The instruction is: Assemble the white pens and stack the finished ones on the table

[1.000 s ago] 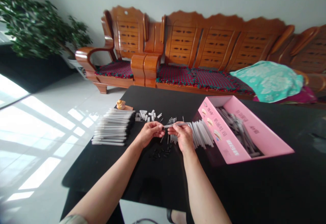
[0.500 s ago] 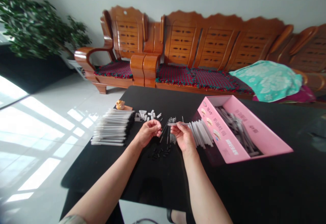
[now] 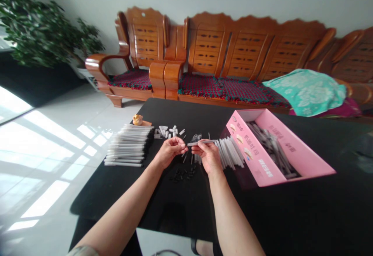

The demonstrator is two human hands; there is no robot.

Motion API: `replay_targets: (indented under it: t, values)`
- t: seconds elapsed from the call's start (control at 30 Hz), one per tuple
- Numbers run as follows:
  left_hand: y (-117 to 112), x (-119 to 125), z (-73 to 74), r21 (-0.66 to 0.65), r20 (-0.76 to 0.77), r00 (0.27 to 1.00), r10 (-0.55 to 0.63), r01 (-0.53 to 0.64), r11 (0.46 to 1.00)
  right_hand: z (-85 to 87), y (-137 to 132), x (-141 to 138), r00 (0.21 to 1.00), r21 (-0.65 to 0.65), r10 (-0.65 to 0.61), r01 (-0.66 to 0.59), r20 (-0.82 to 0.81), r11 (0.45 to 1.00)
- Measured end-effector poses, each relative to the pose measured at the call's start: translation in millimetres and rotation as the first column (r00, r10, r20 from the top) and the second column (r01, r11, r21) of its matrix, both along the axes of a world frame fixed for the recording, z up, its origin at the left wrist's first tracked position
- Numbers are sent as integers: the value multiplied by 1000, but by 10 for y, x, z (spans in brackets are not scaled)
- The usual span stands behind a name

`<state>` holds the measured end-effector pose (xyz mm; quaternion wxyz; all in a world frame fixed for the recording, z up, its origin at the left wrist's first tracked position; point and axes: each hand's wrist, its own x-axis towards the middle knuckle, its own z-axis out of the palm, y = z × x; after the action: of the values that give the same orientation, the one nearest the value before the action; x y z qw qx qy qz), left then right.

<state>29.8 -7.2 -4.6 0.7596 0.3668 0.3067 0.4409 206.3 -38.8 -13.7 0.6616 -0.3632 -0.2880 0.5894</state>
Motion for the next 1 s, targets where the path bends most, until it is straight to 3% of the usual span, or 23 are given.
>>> replay_targets:
  t: [0.63, 0.83, 1.0]
  values:
    - [-1, 10, -16, 49, -58, 998, 10, -8, 999, 11, -9, -28, 998, 18, -18, 17, 58, 1000]
    - [-14, 27, 22, 128, -130, 990, 56, -40, 991, 1, -13, -31, 996, 20, -18, 16, 82, 1000]
    - [-8, 61, -21, 275, -179, 973, 147, -94, 957, -8, -11, -22, 995, -16, -25, 27, 100, 1000]
